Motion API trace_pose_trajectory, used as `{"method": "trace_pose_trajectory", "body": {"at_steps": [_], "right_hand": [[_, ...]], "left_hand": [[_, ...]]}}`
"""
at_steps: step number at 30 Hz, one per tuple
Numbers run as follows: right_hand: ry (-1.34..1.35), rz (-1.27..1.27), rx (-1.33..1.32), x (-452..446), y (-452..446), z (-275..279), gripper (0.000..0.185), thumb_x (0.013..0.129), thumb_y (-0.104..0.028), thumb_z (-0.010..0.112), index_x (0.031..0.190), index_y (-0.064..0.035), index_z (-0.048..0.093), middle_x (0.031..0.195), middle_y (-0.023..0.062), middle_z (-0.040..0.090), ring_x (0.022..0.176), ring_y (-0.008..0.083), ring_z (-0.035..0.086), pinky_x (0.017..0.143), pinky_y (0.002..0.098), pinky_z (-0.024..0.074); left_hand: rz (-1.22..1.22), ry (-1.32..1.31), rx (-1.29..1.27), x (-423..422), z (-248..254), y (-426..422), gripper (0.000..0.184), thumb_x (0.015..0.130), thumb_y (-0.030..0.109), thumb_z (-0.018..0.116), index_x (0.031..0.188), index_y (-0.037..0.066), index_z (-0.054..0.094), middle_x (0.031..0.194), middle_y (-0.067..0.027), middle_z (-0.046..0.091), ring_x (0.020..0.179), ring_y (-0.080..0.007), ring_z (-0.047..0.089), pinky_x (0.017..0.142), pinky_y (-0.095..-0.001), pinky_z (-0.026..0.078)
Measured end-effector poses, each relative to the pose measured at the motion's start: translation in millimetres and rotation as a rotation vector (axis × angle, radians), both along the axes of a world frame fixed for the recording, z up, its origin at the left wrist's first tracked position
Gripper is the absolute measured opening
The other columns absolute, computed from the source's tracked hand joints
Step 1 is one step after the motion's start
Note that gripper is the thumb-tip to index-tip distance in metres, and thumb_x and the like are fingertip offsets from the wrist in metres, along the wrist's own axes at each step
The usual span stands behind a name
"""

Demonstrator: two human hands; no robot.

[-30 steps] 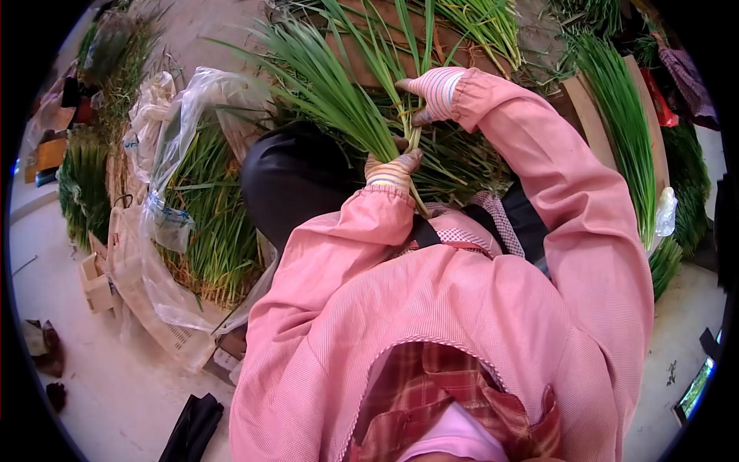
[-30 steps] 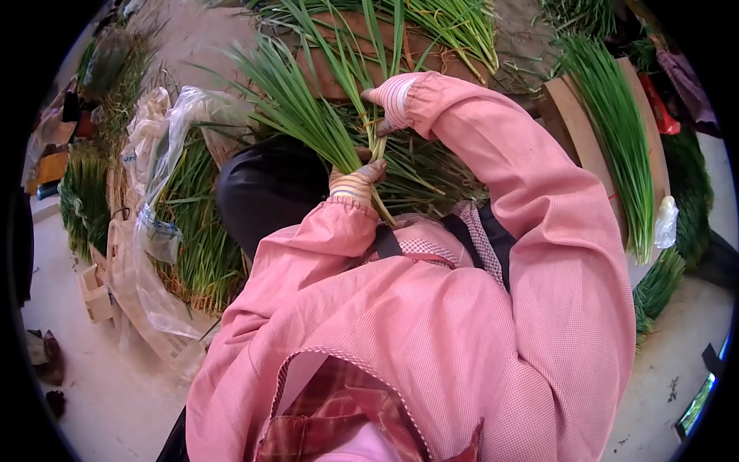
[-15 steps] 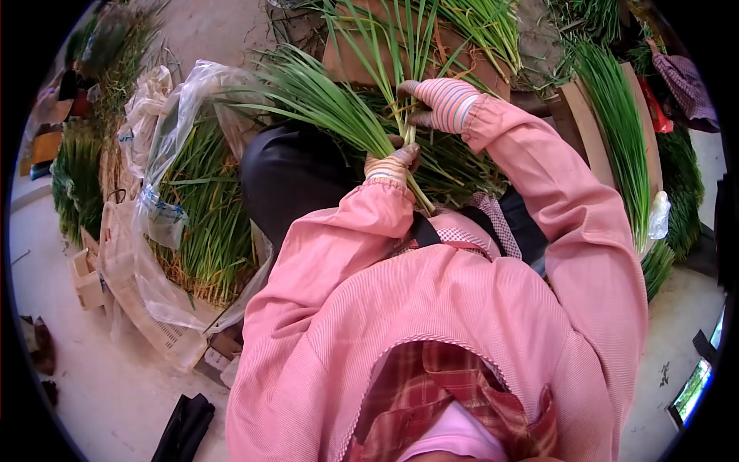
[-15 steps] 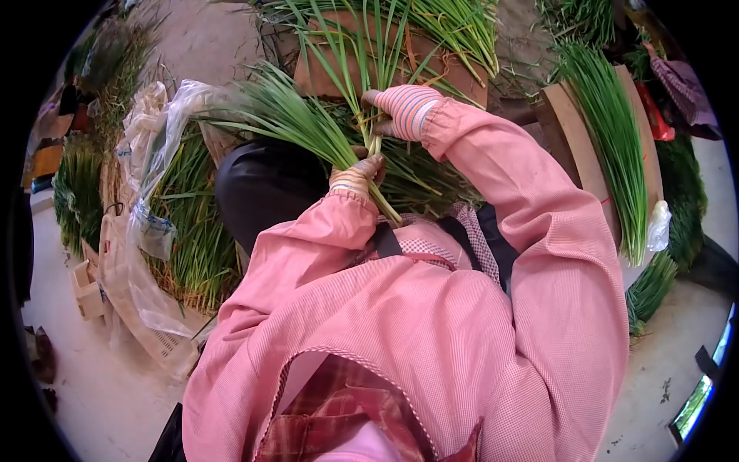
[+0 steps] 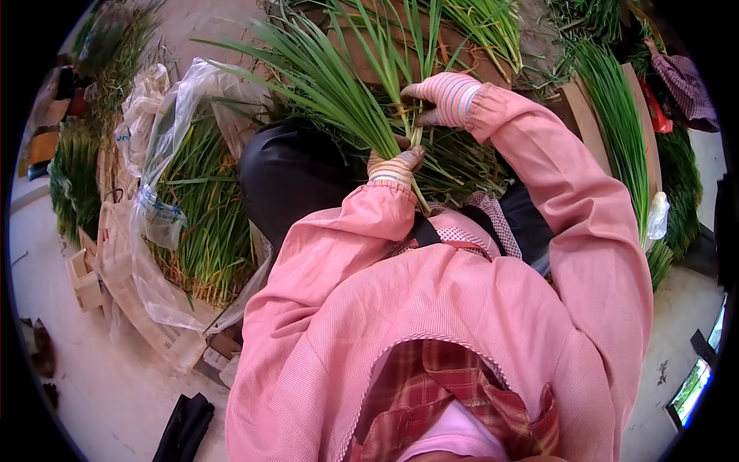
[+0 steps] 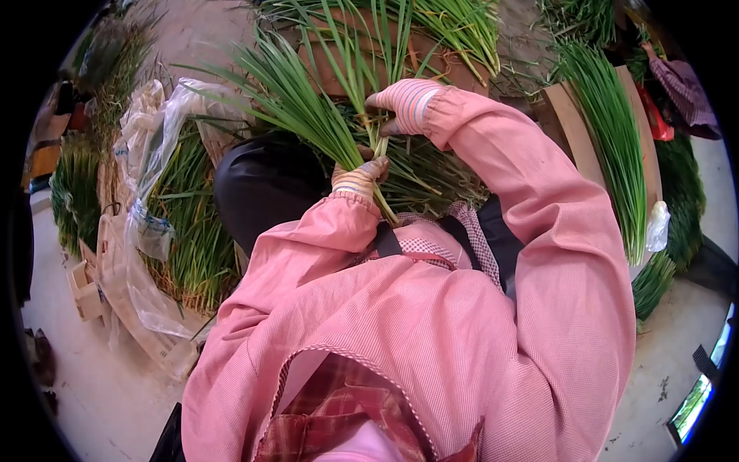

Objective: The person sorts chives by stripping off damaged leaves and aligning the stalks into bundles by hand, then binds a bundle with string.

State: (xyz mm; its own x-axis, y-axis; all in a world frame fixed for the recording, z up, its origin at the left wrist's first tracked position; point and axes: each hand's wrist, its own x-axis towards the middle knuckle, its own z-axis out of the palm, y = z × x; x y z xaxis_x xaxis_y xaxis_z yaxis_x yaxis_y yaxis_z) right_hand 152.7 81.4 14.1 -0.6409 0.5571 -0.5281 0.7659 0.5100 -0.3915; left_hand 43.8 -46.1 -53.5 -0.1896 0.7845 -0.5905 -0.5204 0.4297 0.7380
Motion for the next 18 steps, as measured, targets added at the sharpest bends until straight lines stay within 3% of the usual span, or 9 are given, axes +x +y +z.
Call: {"method": "trace_pose_trajectory", "body": {"at_steps": [4,6,8,10,12,14,16,18], "right_hand": [[0.231,-0.15,-0.095,6,-5,-12,0.056,0.069,-0.012,0.064,0.12,-0.0119,0.04,0.098,0.0137,0.058,0.091,0.024,0.056,0.075,0.0317,0.0437],[0.182,-0.157,-0.12,2,-3,-11,0.051,0.07,-0.01,0.064,0.117,-0.011,0.044,0.098,0.0123,0.058,0.091,0.0211,0.056,0.074,0.0306,0.0438],[-0.067,-0.006,-0.117,-5,-3,-3,0.045,0.071,-0.011,0.063,0.114,-0.0108,0.048,0.099,0.0106,0.058,0.09,0.0194,0.056,0.073,0.0305,0.0437],[-0.019,0.047,-0.185,-7,1,0,0.036,0.073,-0.015,0.062,0.107,-0.0102,0.053,0.096,0.0107,0.059,0.087,0.0226,0.057,0.071,0.0322,0.0435],[-0.083,0.164,0.043,-13,1,0,0.031,0.074,-0.019,0.061,0.103,-0.0095,0.055,0.089,0.0118,0.059,0.083,0.0263,0.057,0.07,0.0329,0.0439],[-0.192,0.141,0.054,-27,1,2,0.026,0.074,-0.017,0.059,0.098,-0.009,0.056,0.084,0.0114,0.059,0.079,0.0267,0.057,0.066,0.0336,0.045],[-0.411,0.075,0.078,-41,-5,15,0.017,0.072,-0.014,0.056,0.088,-0.0079,0.059,0.072,0.0108,0.06,0.07,0.0273,0.059,0.06,0.0348,0.0473],[-0.364,0.263,0.228,-40,-21,26,0.014,0.069,-0.014,0.055,0.08,-0.0074,0.061,0.067,0.011,0.059,0.068,0.0281,0.059,0.055,0.0376,0.0472]], "left_hand": [[-0.021,0.011,0.014,0,-5,2,0.029,0.062,-0.005,0.066,0.084,0.002,0.049,0.065,-0.0073,0.054,0.05,-0.0145,0.051,0.043,-0.0248,0.041],[-0.024,0.021,0.006,-1,-6,1,0.024,0.062,-0.003,0.067,0.08,0.003,0.052,0.063,-0.0053,0.055,0.048,-0.012,0.051,0.043,-0.0226,0.043],[-0.042,-0.005,0.036,-2,-4,0,0.025,0.062,-0.004,0.066,0.082,0.003,0.051,0.064,-0.006,0.055,0.049,-0.0129,0.051,0.043,-0.023,0.043],[-0.03,-0.011,0.003,-3,2,4,0.029,0.062,-0.002,0.067,0.084,0.002,0.05,0.066,-0.0074,0.055,0.05,-0.0148,0.052,0.043,-0.0252,0.043],[-0.007,-0.018,-0.03,-4,8,9,0.032,0.061,-0.001,0.068,0.087,0.002,0.048,0.068,-0.0088,0.056,0.051,-0.0168,0.053,0.042,-0.0274,0.042],[-0.001,0.042,-0.175,-5,12,15,0.033,0.061,-0.001,0.068,0.087,0.002,0.048,0.068,-0.0082,0.056,0.051,-0.0174,0.053,0.041,-0.028,0.043],[0.003,0.035,-0.142,-5,4,16,0.034,0.061,0.0,0.069,0.088,0.002,0.048,0.067,-0.0079,0.056,0.051,-0.0177,0.053,0.041,-0.0277,0.043],[0.003,0.01,-0.158,-7,2,19,0.034,0.061,0.001,0.068,0.088,0.002,0.048,0.066,-0.0081,0.056,0.05,-0.0182,0.053,0.041,-0.0276,0.042]]}}
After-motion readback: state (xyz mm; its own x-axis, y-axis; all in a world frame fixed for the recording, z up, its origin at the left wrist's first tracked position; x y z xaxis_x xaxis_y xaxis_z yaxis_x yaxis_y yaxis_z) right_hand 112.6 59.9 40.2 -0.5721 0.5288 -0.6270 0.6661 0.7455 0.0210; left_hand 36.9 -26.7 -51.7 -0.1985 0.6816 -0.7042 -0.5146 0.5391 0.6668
